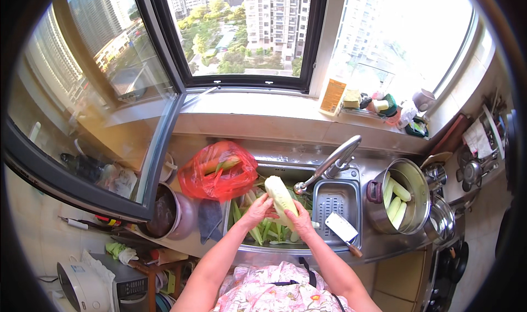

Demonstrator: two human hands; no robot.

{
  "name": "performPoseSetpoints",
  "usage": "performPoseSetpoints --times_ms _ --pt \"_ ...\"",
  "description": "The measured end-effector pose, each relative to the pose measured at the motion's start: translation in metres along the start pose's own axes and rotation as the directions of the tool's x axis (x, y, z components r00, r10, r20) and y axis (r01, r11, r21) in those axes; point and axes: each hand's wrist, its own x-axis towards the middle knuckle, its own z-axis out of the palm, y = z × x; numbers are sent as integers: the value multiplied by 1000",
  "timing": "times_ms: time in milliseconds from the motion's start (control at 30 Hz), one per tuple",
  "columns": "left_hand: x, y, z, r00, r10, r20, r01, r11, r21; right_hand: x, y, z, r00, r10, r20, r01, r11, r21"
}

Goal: The person peels the husks from ears of corn, trims the ends with a knife, and rinses them under running water before placing them into a pot of water.

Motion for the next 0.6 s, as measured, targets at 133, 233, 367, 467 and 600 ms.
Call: performPoseSetpoints --times_ms 133,233,367,467,600 --pt "-1 6 -6 999 48 14 -49 997 61 3 -4 2 999 13 42 -16 996 88" --pt "0 12 -1 998 -54 -41 49 992 -112 2 -7 11 996 -87 -17 86 995 -58" --pt "-4 16 4 997 33 -64 -30 998 52 -5 -23 17 997 -78 -20 75 988 -138" --pt "-4 14 -5 1000 0 -14 1 999 38 -3 -14 15 991 -136 -22 130 976 -173" --pt "0 8 -10 1000 2 -26 -1 999 38 -6 -19 16 989 -144 -17 136 964 -227"
